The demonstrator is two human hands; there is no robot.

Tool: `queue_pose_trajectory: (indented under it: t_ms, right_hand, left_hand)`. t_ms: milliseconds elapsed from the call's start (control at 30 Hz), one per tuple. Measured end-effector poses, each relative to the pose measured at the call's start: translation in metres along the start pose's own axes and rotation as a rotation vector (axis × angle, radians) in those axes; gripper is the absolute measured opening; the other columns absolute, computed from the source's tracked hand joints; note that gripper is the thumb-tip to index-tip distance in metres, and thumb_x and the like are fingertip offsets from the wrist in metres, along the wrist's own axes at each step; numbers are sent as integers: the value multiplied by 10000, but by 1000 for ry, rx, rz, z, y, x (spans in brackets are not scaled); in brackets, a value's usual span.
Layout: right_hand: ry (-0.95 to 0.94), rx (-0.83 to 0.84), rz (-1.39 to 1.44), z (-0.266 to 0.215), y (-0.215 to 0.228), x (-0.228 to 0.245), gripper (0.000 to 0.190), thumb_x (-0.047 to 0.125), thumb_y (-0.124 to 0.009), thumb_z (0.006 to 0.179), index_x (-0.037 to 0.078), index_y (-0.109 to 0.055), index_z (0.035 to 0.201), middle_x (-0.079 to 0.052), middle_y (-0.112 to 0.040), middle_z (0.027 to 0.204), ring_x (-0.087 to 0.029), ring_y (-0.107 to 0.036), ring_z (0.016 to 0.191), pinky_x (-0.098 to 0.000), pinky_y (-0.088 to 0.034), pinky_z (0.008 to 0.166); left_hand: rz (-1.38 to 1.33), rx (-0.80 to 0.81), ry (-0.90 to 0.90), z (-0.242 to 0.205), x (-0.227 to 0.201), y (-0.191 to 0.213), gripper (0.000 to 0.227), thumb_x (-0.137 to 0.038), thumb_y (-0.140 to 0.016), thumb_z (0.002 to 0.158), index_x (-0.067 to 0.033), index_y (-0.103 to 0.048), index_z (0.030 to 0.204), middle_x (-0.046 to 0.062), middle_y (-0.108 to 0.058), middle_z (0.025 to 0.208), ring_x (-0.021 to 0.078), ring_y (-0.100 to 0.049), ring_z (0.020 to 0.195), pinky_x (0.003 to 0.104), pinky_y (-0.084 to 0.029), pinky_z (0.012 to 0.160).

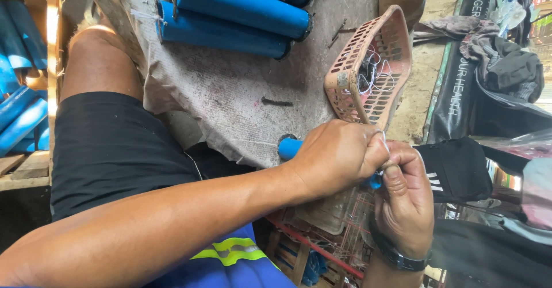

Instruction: Inserting and securing cotton wicks into blue cylindrical candle molds at a workshop table.

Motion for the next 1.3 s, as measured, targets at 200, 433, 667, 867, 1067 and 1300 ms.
queue_pose_trajectory:
  t_ms: [200,433,667,867,1067,1300]
  right_hand:
    - [-31,-58,80,-2,0,-4,150,230,-507,866,101,-441,905,-50,-470,1029,-193,-457,1079,-293,-368,951]
    - [-61,-59,99,-5,1,-6,161,232,-521,863,93,-447,897,-48,-489,1015,-156,-482,980,-268,-388,882]
    - [-142,-126,192,-11,9,-17,175,214,-555,827,119,-426,897,-9,-446,912,-126,-456,881,-252,-420,711]
    - [-207,-198,232,-17,13,-24,187,213,-567,822,133,-418,902,-61,-483,1010,-171,-520,833,-309,-507,561]
    - [-148,-183,284,-15,9,-22,173,198,-571,828,137,-428,903,-24,-473,938,-152,-493,905,-325,-459,785]
    - [-106,-249,216,-17,7,-25,192,259,-519,835,154,-390,931,-41,-381,962,-167,-477,854,-311,-531,499]
  left_hand:
    - [-21,60,76,3,1,0,362,-334,-314,738,-109,-575,628,155,-614,656,385,-546,651,468,-379,555]
    - [-33,189,153,4,-2,0,380,-332,-288,700,-91,-578,650,157,-624,712,371,-551,685,456,-382,563]
    - [7,323,200,9,-3,-6,421,-355,-285,688,-76,-601,695,167,-624,756,356,-558,716,425,-399,599]
    - [7,438,234,11,-6,-5,297,-331,-363,638,-147,-595,656,98,-649,781,300,-578,720,368,-414,613]
    - [42,559,186,22,-6,-17,317,-303,-368,692,-131,-628,750,99,-637,862,251,-581,765,357,-428,634]
    - [32,523,54,38,-3,-36,321,-313,-344,698,-107,-557,575,93,-601,638,181,-509,548,330,-359,497]
Point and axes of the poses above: each hand's wrist, its own z-axis towards the middle knuckle, its own y-axis out of the back of the hand, x = y × z, the point moved 8 cm from there along z, towards the middle knuckle
